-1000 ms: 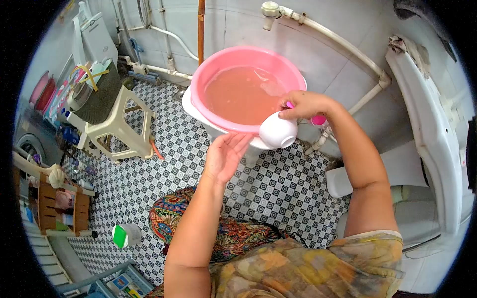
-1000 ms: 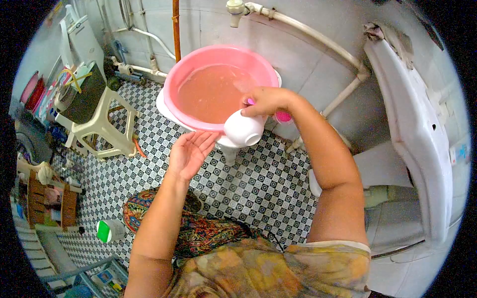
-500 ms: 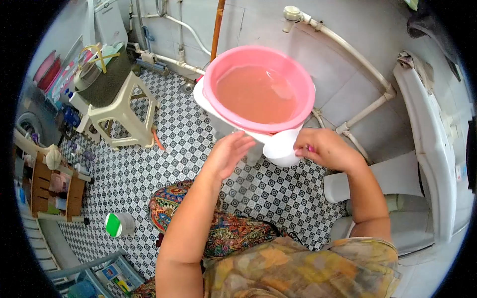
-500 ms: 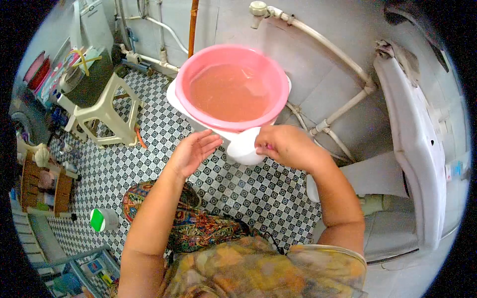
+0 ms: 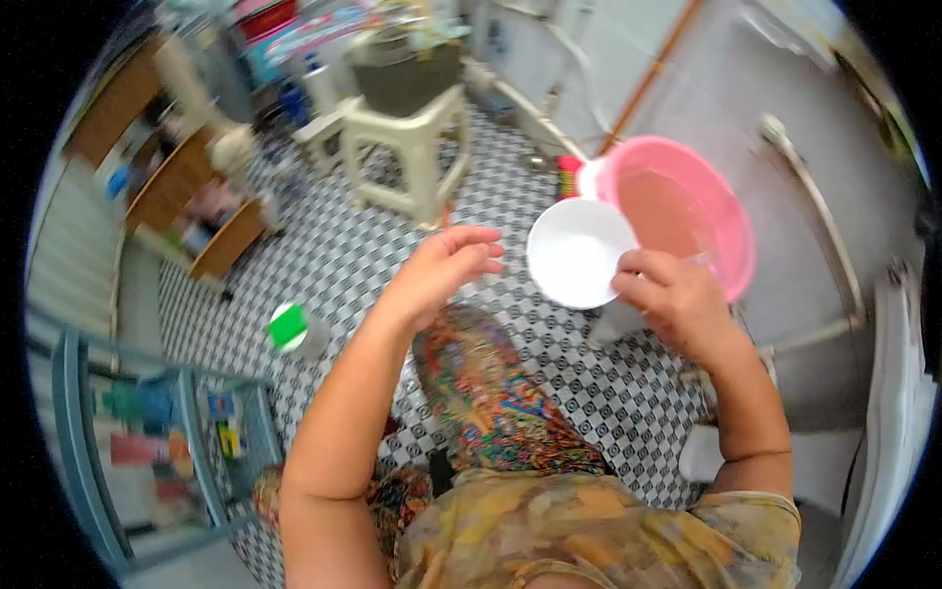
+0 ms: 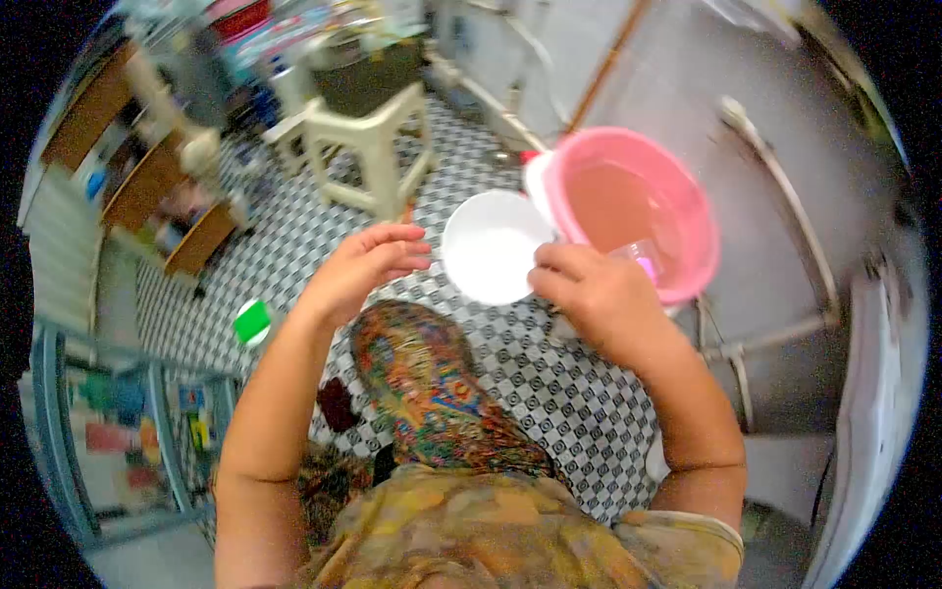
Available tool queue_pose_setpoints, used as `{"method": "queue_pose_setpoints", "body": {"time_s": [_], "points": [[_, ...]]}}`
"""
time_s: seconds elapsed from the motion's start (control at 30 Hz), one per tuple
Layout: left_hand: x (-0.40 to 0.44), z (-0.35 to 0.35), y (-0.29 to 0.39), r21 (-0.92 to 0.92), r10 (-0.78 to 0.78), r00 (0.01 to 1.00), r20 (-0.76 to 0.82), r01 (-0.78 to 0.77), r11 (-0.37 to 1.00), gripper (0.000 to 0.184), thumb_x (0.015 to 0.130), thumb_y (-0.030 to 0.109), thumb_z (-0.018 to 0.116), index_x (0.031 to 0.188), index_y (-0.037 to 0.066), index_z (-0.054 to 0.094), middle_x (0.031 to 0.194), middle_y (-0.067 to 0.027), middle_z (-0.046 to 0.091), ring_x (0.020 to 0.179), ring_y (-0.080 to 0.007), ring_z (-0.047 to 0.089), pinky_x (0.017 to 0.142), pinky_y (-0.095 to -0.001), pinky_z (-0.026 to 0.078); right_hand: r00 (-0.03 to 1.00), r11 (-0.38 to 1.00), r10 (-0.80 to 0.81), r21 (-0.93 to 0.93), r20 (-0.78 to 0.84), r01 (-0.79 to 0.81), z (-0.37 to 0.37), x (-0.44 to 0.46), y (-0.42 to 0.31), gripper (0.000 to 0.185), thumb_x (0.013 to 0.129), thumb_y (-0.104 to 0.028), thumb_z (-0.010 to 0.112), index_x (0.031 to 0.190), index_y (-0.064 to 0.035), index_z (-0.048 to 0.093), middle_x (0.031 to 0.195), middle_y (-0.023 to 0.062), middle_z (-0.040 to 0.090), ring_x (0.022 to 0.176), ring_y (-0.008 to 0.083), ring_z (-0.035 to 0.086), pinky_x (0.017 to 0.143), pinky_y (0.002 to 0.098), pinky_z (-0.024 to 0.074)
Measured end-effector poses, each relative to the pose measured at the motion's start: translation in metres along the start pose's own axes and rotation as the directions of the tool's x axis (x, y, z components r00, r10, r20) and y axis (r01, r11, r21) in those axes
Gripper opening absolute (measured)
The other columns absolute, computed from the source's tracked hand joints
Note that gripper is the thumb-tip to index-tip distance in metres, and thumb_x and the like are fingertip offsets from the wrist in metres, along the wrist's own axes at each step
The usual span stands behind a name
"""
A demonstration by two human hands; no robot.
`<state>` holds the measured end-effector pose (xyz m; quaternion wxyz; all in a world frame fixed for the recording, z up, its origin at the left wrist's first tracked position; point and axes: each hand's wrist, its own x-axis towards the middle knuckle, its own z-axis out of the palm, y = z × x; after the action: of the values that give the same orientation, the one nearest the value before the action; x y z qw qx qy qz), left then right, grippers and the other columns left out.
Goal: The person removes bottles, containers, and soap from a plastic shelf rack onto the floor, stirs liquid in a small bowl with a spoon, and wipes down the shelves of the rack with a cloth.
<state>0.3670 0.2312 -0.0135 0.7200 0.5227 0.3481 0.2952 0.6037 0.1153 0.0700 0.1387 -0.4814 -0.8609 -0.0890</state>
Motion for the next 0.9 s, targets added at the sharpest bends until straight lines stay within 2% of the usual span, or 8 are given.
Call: {"method": "queue_pose_setpoints", "body": {"time_s": [0.23,0.3,0.4,0.43,0.5,0.63,0.83,0.9], "points": [[-0.181,-0.136,0.0,0.266,0.154,0.894,-0.422,-0.04,0.963,0.032,0.085,0.016,0.048,0.111,-0.002,0.049,0.104,-0.0103,0.056,0.092,-0.0177,0.057,0.085,-0.0286,0.042,0.983,0.983,-0.178,0.064,0.054,0.175,0.035,0.122,-0.031,0.009,0.072,-0.007,0.055,0.08,-0.0092,0.057,0.086,0.0042,0.057,0.072,0.0256,0.058,0.059,0.0352,0.0461],[-0.245,-0.161,-0.011,0.23,0.146,0.775,-0.615,-0.002,0.973,0.032,0.086,0.016,0.048,0.112,-0.001,0.047,0.102,-0.0108,0.057,0.09,-0.0161,0.057,0.084,-0.0279,0.043,0.973,0.972,-0.221,0.096,0.07,0.214,0.053,0.157,-0.047,0.007,0.073,-0.008,0.056,0.079,-0.0089,0.058,0.086,0.0046,0.057,0.072,0.0268,0.057,0.059,0.0362,0.0457],[-0.327,-0.183,-0.043,0.09,0.066,0.476,-0.877,0.029,0.996,0.03,0.085,0.017,0.048,0.11,-0.001,0.049,0.099,-0.0114,0.058,0.087,-0.0163,0.058,0.078,-0.0263,0.044,0.938,0.935,-0.316,0.217,0.145,0.281,0.095,0.206,-0.073,0.006,0.072,-0.012,0.058,0.077,-0.0084,0.059,0.084,0.0079,0.057,0.073,0.0291,0.057,0.062,0.038,0.0454],[-0.349,-0.185,-0.059,0.083,0.059,0.454,-0.889,0.032,0.996,0.03,0.085,0.017,0.048,0.11,-0.001,0.049,0.099,-0.0114,0.058,0.087,-0.0163,0.058,0.078,-0.0263,0.044,0.92,0.933,-0.331,0.217,0.21,0.286,0.11,0.219,-0.085,0.009,0.072,-0.014,0.058,0.078,-0.0076,0.06,0.085,0.0088,0.057,0.074,0.0297,0.057,0.063,0.0386,0.0456],[-0.384,-0.18,-0.09,-0.011,-0.013,0.281,-0.96,0.008,1.0,0.027,0.085,0.015,0.048,0.107,0.0,0.051,0.096,-0.0097,0.059,0.084,-0.0151,0.058,0.076,-0.026,0.043,0.869,0.923,-0.369,0.237,0.33,0.302,0.156,0.242,-0.106,0.008,0.072,-0.014,0.056,0.076,-0.008,0.061,0.083,0.0106,0.058,0.074,0.0306,0.057,0.065,0.039,0.0458],[-0.418,-0.163,-0.145,-0.126,-0.126,0.151,-0.981,0.009,0.992,0.026,0.084,0.014,0.048,0.106,0.001,0.052,0.094,-0.0096,0.059,0.082,-0.0156,0.058,0.075,-0.026,0.044,0.785,0.902,-0.42,0.302,0.455,0.308,0.258,0.271,-0.15,0.01,0.074,-0.015,0.058,0.078,-0.0073,0.063,0.08,0.0127,0.059,0.076,0.0291,0.058,0.067,0.0373,0.0464],[-0.421,-0.159,-0.211,-0.347,-0.348,0.097,-0.932,0.032,0.937,0.025,0.084,0.01,0.046,0.106,-0.002,0.05,0.094,-0.0116,0.059,0.081,-0.0177,0.059,0.076,-0.0269,0.045,0.669,0.902,-0.411,0.382,0.62,0.2,0.38,0.234,-0.206,0.012,0.072,-0.017,0.059,0.077,-0.0076,0.063,0.073,0.016,0.06,0.07,0.0313,0.059,0.065,0.0393,0.0471],[-0.422,-0.171,-0.234,-0.343,-0.341,0.15,-0.928,0.013,0.939,0.025,0.085,0.01,0.045,0.106,-0.003,0.05,0.093,-0.0126,0.058,0.082,-0.018,0.059,0.077,-0.0268,0.045,0.704,0.893,-0.38,0.436,0.601,0.11,0.424,0.214,-0.218,0.011,0.072,-0.017,0.058,0.078,-0.0081,0.063,0.077,0.0155,0.059,0.074,0.031,0.058,0.067,0.0384,0.0467]]}}
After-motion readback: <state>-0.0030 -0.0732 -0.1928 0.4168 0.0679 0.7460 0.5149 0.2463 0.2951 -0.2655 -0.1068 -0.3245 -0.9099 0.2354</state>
